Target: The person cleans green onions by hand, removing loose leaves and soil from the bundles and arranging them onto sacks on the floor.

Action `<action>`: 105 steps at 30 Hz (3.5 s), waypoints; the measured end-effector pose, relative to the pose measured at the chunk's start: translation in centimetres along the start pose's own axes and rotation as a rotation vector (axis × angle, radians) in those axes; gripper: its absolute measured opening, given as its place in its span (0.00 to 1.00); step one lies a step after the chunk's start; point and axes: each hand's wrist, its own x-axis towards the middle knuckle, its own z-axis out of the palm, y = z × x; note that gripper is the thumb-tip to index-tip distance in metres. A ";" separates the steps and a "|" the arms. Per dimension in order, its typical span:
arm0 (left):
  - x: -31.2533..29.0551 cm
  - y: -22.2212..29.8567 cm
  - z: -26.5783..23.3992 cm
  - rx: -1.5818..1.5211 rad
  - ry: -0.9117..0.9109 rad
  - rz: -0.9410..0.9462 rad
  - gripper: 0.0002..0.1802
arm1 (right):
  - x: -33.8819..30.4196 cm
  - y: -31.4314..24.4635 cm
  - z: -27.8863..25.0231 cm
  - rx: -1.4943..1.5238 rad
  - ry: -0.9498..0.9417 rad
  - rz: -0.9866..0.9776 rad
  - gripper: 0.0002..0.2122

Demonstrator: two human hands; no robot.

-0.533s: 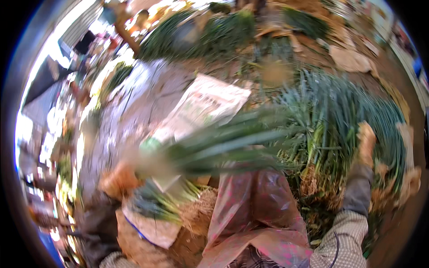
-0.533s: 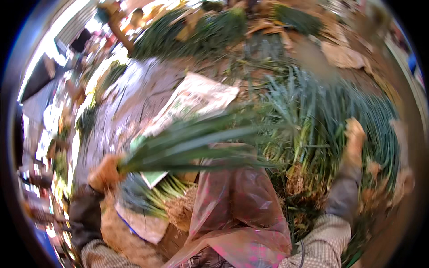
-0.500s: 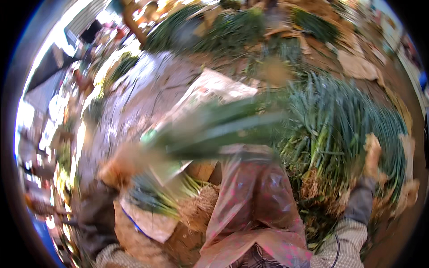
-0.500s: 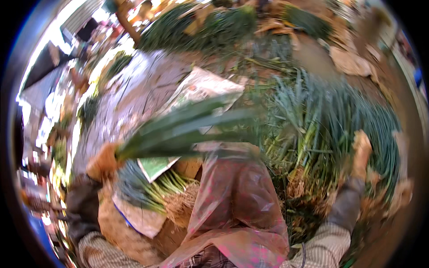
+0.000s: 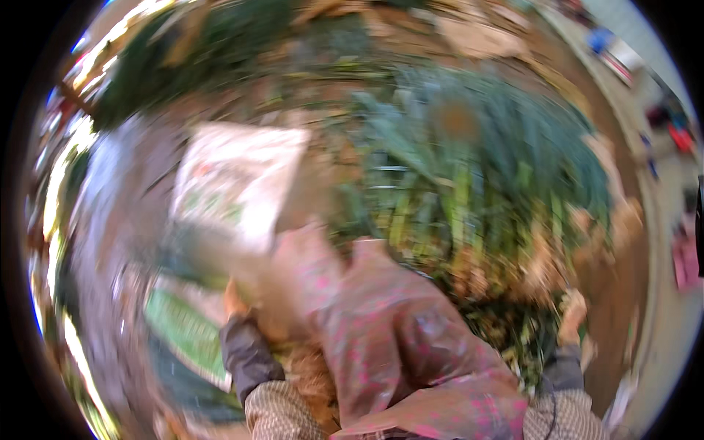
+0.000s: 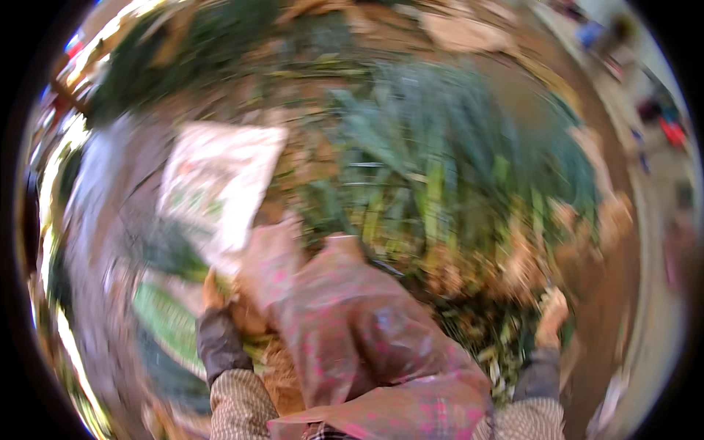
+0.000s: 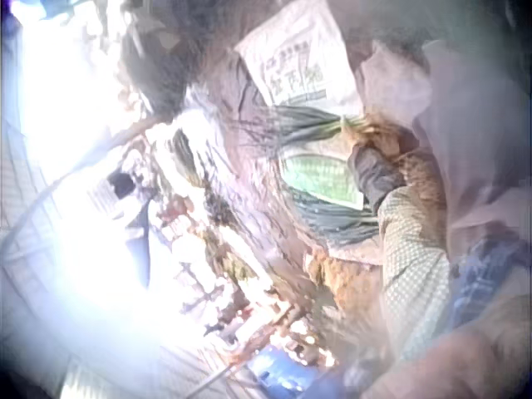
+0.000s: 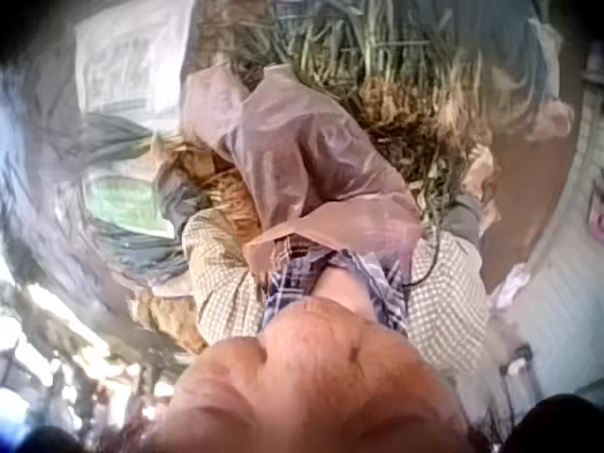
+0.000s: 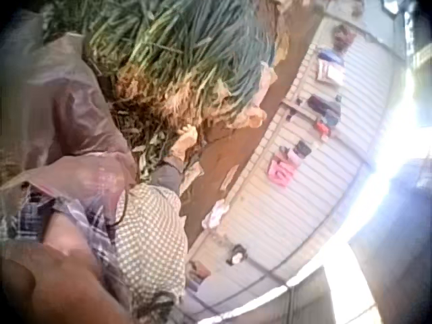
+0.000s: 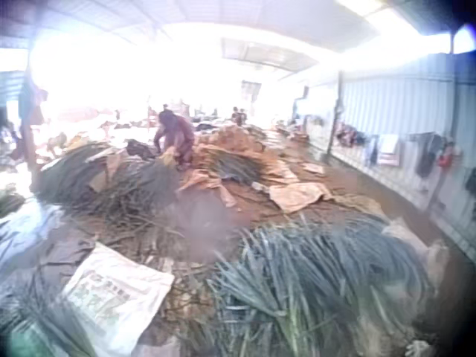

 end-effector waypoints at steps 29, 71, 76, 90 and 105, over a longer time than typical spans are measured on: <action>-31.7 -25.4 50.6 0.719 -1.049 -0.179 0.25 | -2.7 -2.4 3.6 -0.719 -0.330 -0.927 0.13; -33.1 -33.0 45.6 0.374 -0.855 -0.133 0.21 | -2.9 -5.4 6.1 0.322 -0.897 0.163 0.22; -31.0 -32.9 45.6 0.371 -0.694 0.002 0.19 | -4.7 -3.4 11.4 -0.704 -0.358 -0.824 0.10; -31.9 -31.8 46.2 0.843 -0.702 0.607 0.20 | -6.9 -0.7 2.5 0.314 -0.706 -0.062 0.12; -30.9 -32.4 44.7 0.906 -0.776 0.577 0.23 | -11.3 -1.8 4.0 -0.420 -0.463 -1.343 0.09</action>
